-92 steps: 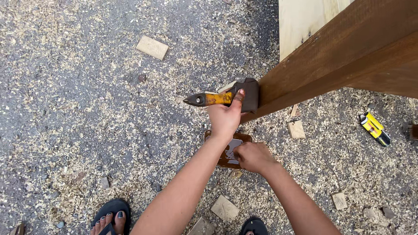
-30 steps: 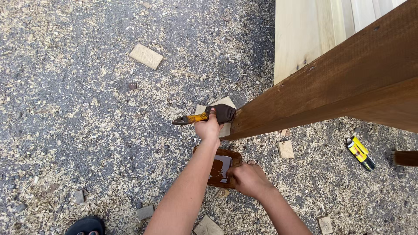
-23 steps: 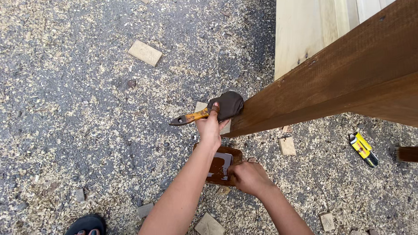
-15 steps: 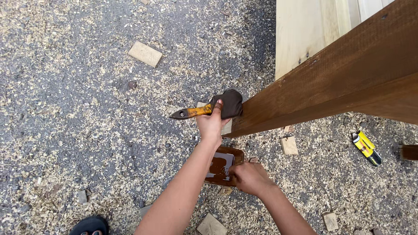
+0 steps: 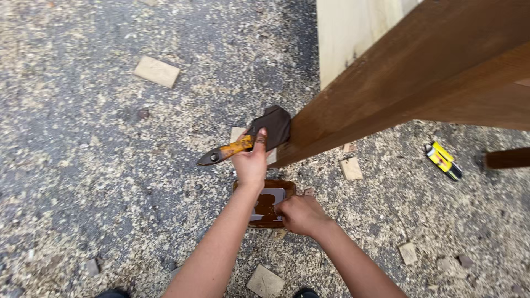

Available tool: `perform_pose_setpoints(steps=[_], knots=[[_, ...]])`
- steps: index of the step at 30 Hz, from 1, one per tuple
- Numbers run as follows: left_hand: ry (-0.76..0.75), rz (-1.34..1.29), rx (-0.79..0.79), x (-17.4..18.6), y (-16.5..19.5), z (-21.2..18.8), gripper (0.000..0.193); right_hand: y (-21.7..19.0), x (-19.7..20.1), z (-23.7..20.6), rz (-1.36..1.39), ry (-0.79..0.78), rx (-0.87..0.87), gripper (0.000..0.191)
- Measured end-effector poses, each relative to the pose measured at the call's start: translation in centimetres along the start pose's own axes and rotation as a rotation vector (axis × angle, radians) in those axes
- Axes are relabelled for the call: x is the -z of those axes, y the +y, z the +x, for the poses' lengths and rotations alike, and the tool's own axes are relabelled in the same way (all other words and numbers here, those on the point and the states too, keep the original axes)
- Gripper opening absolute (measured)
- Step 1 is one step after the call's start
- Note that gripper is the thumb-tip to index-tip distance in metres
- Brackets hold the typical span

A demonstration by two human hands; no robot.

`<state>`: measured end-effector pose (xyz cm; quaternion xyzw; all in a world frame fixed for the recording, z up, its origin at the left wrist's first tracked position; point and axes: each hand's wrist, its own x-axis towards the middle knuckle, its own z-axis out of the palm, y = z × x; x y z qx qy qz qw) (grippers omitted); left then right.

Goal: The person applies dark wood stain to a wooden bench using a brush. They dip the brush into a container of stain and coat the side and underside of the bench slats and frame, moving along the length of the bench.

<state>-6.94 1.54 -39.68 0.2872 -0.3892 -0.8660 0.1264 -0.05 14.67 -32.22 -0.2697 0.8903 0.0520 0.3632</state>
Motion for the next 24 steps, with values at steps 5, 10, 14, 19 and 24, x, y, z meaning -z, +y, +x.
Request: perform_pose_setpoints(steps=[5, 10, 14, 19, 24], knots=[[-0.074, 0.346, -0.173, 1.1, 1.3, 0.1, 0.040, 0.9, 0.8, -0.9, -0.073, 0.341, 0.030, 0.024], [-0.065, 0.016, 0.077, 1.0, 2.2, 0.7, 0.038, 1.6, 3.3, -1.8, -0.152, 0.938, 0.295, 0.035], [-0.106, 0.246, -0.225, 3.1, 0.1, 0.3, 0.031, 1.4, 3.9, -2.7, -0.165, 1.039, 0.390, 0.033], [-0.107, 0.631, -0.209, 7.0, -3.6, -0.4, 0.032, 2.1, 3.1, -2.3, -0.149, 1.052, 0.354, 0.038], [-0.010, 0.408, -0.293, 7.0, -4.5, 0.1, 0.033, 3.9, 2.0, -1.7, -0.150, 1.061, 0.281, 0.028]])
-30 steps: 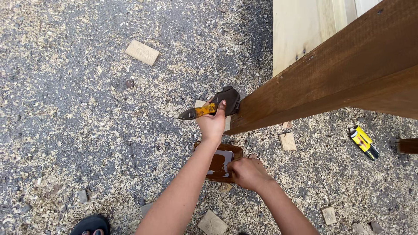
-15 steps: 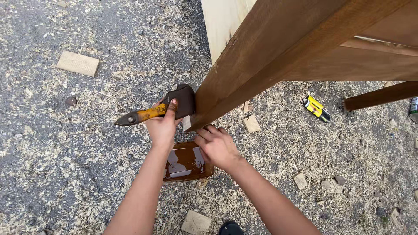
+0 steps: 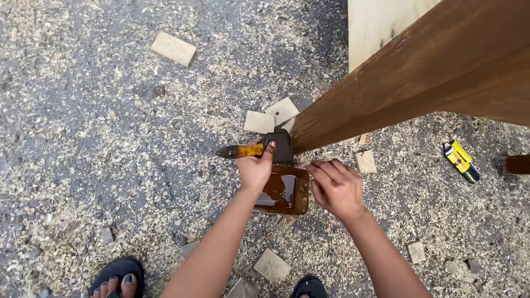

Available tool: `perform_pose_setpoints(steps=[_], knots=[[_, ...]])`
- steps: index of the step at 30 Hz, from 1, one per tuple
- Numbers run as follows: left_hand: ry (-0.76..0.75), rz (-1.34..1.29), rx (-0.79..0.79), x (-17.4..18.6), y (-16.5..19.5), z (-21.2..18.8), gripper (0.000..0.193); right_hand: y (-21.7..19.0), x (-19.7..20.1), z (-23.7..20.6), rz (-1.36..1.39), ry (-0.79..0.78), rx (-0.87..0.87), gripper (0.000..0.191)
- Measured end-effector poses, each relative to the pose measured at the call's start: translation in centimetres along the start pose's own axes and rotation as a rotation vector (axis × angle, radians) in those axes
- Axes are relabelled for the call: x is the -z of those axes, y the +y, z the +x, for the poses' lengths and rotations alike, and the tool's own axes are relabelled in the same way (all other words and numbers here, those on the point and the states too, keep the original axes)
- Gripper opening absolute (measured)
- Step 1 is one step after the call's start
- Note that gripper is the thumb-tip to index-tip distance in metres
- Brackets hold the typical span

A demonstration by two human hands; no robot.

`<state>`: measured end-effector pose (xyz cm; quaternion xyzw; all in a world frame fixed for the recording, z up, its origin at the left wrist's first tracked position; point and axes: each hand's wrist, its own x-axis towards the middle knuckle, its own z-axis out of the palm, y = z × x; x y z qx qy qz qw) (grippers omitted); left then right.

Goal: The person applies dark wood stain to a wooden bench using a brush. They dip the brush into a container of stain and coat the side and underside of the bench slats and frame, moving along the length of the bench.

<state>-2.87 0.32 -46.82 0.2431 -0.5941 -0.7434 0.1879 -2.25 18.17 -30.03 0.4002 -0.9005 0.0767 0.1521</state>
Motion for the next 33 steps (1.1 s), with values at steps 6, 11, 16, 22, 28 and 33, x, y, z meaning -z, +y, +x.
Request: perform_pose_setpoints(steps=[6, 11, 16, 22, 28, 33], knots=[[-0.049, 0.289, 0.130, -0.5, 3.1, 2.7, 0.038, 0.2, -0.9, -0.7, 0.024, -0.030, 0.001, 0.029], [-0.146, 0.524, -0.022, -1.9, 7.2, 4.5, 0.037, -0.7, -1.4, 0.0, 0.001, -0.063, 0.012, 0.031], [-0.124, 0.401, -0.214, -2.2, 10.3, 3.3, 0.025, -0.9, -1.5, 0.4, 0.010, -0.066, 0.023, 0.034], [-0.105, 0.144, 0.097, -3.6, 10.7, 3.6, 0.029, -0.6, -1.9, -0.6, 0.006, -0.102, -0.005, 0.032], [-0.065, 0.057, -0.219, -3.1, 7.4, 2.8, 0.024, -0.7, -1.7, -0.8, 0.002, -0.101, 0.008, 0.033], [-0.106, 0.353, -0.043, -3.3, 7.1, 4.8, 0.026, -0.9, -2.1, -0.3, 0.013, -0.118, 0.008, 0.030]])
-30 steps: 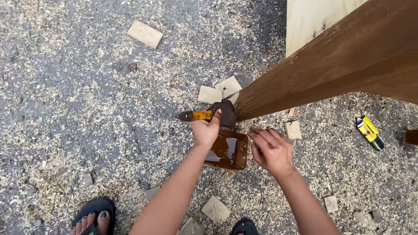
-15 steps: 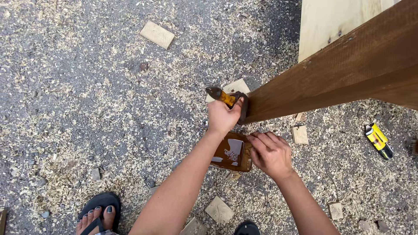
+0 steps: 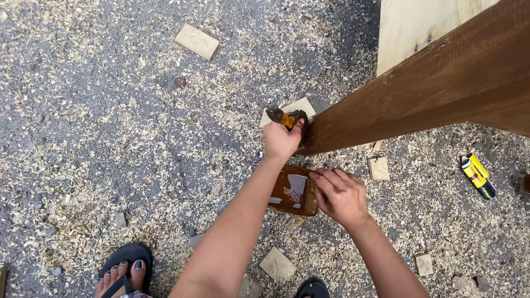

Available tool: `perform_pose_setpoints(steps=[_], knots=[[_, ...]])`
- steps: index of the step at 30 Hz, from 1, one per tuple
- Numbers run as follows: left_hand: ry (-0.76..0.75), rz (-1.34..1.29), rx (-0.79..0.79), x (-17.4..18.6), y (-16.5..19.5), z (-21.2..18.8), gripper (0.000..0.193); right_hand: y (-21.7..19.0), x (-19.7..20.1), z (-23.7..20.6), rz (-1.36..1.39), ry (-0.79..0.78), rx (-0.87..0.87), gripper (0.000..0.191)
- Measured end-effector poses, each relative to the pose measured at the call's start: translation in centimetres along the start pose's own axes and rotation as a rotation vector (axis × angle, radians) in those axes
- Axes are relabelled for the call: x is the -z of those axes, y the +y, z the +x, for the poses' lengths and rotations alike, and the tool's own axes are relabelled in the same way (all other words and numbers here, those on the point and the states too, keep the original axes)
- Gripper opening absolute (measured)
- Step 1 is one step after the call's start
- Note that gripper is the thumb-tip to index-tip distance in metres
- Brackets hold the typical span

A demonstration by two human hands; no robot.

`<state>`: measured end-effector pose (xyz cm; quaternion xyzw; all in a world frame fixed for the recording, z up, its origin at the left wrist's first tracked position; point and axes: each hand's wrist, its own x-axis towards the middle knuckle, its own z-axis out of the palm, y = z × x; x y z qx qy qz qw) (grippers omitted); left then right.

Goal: The person applies dark wood stain to a wooden bench using a brush. They dip the brush into a container of stain and coat the side and underside of the bench slats and frame, moving along the length of the bench.

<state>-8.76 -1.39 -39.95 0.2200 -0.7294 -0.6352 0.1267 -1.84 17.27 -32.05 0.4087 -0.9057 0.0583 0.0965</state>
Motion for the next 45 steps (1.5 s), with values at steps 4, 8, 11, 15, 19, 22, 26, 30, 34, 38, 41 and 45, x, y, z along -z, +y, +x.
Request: perform_pose_setpoints(steps=[4, 8, 11, 15, 19, 22, 26, 30, 34, 38, 41, 45], knots=[[-0.025, -0.106, 0.050, 0.8, -0.1, 0.4, 0.027, 0.7, -0.6, -0.4, -0.026, 0.007, 0.021, 0.027], [-0.051, -0.090, 0.077, 3.3, -1.6, -1.5, 0.027, 1.3, -0.7, -1.8, 0.023, -0.001, -0.057, 0.025], [-0.177, 0.040, 0.168, 4.7, -2.5, -4.6, 0.030, 1.1, -0.4, -2.5, 0.013, -0.006, -0.077, 0.025], [-0.374, 0.351, 0.169, 4.6, -3.5, -7.6, 0.044, 0.4, 0.0, -2.2, -0.018, -0.052, -0.091, 0.028], [-0.106, 0.250, 0.110, 3.5, -6.2, -8.9, 0.030, 0.0, 0.0, -1.5, -0.027, -0.012, -0.043, 0.026], [-0.037, 0.230, 0.171, 3.0, -8.7, -10.2, 0.021, -0.3, -0.4, -1.5, 0.006, -0.058, -0.050, 0.026], [-0.075, 0.305, 0.087, 1.9, -9.6, -11.1, 0.019, -0.5, -0.9, -2.2, 0.016, -0.062, -0.006, 0.026], [-0.168, 0.336, 0.159, 2.1, -7.5, -10.5, 0.022, -0.2, -1.2, -2.8, 0.026, -0.057, -0.022, 0.025], [-0.193, 0.233, 0.209, 4.3, -4.6, -8.7, 0.024, 0.1, -1.5, -2.8, 0.011, -0.050, -0.015, 0.025], [-0.041, 0.123, 0.034, 5.0, -1.8, -5.6, 0.031, 0.3, -1.5, -2.8, 0.027, -0.074, -0.024, 0.022], [-0.072, 0.183, 0.053, 3.9, -0.4, -2.3, 0.038, 0.4, -1.0, -2.9, 0.044, -0.110, -0.038, 0.021], [-0.091, 0.131, -0.021, 1.5, 0.3, -0.7, 0.025, 0.2, -0.5, -2.6, 0.043, -0.067, 0.011, 0.025]])
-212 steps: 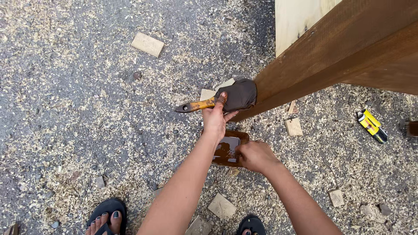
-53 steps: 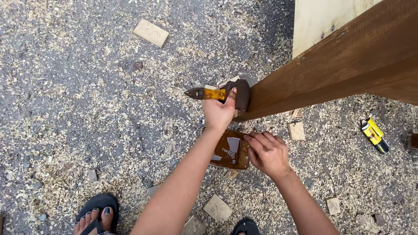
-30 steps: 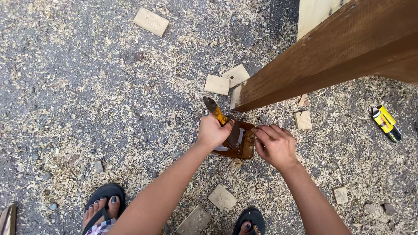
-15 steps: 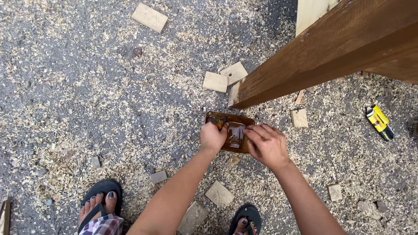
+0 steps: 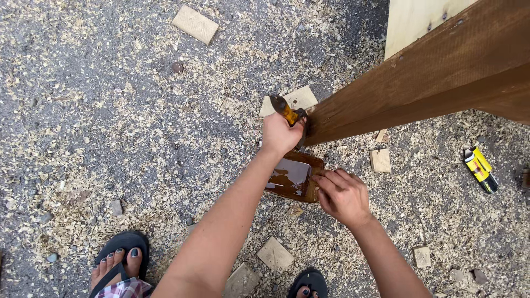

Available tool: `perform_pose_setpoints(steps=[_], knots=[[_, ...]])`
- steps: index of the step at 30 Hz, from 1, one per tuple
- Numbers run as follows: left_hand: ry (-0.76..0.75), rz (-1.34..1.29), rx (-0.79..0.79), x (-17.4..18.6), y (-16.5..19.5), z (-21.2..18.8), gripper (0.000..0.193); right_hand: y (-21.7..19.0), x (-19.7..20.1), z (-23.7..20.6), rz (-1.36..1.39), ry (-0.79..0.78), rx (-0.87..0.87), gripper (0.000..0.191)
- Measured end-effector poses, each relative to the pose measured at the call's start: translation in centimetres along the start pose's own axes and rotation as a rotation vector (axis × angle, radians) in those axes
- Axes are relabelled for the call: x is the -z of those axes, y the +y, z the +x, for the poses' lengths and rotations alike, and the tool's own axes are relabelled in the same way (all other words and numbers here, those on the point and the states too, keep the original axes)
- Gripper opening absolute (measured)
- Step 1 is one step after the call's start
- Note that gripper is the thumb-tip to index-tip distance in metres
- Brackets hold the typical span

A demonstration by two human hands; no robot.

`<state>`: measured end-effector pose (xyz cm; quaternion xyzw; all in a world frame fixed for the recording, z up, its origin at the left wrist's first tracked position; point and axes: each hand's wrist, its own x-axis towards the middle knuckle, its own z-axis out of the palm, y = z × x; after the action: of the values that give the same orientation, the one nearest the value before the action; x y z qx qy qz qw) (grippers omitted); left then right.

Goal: The person applies dark wood stain to a wooden bench using a brush. They dip the brush into a container of stain and coat the side and underside of the bench slats and frame, moving along the length of the bench.

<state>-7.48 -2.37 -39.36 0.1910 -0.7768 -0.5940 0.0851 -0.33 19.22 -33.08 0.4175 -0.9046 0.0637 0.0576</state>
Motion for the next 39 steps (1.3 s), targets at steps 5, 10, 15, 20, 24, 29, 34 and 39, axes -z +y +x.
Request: perform_pose_setpoints(steps=[5, 10, 15, 20, 24, 29, 34, 39], knots=[[-0.044, 0.111, 0.083, -1.8, 0.3, 2.8, 0.025, -0.2, 0.3, 0.4, 0.007, -0.038, -0.021, 0.028], [0.035, -0.076, 0.079, -1.3, -0.9, 2.4, 0.023, -0.2, 0.0, 0.2, 0.009, 0.011, 0.003, 0.028], [0.006, -0.130, 0.165, 0.4, -1.1, 2.1, 0.026, 0.2, -0.9, -0.2, 0.003, -0.037, 0.010, 0.027], [-0.077, -0.409, 0.192, 0.9, 1.3, 4.8, 0.031, 0.6, -1.9, -0.6, -0.031, -0.036, 0.022, 0.028], [-0.107, -0.791, 0.330, 1.6, 1.1, 5.6, 0.029, 0.6, -2.2, -0.8, -0.021, -0.039, 0.033, 0.026], [0.017, -0.826, 0.537, -0.4, -2.3, 2.7, 0.032, 0.3, -1.9, -0.7, 0.004, -0.031, 0.021, 0.026], [0.075, -0.742, 0.542, -1.9, -4.6, 3.3, 0.030, -0.1, -2.0, -0.4, 0.003, -0.063, 0.039, 0.025], [0.144, -0.492, 0.482, -1.4, -6.0, 2.6, 0.031, -0.5, -1.9, -0.2, 0.041, -0.055, 0.041, 0.027]])
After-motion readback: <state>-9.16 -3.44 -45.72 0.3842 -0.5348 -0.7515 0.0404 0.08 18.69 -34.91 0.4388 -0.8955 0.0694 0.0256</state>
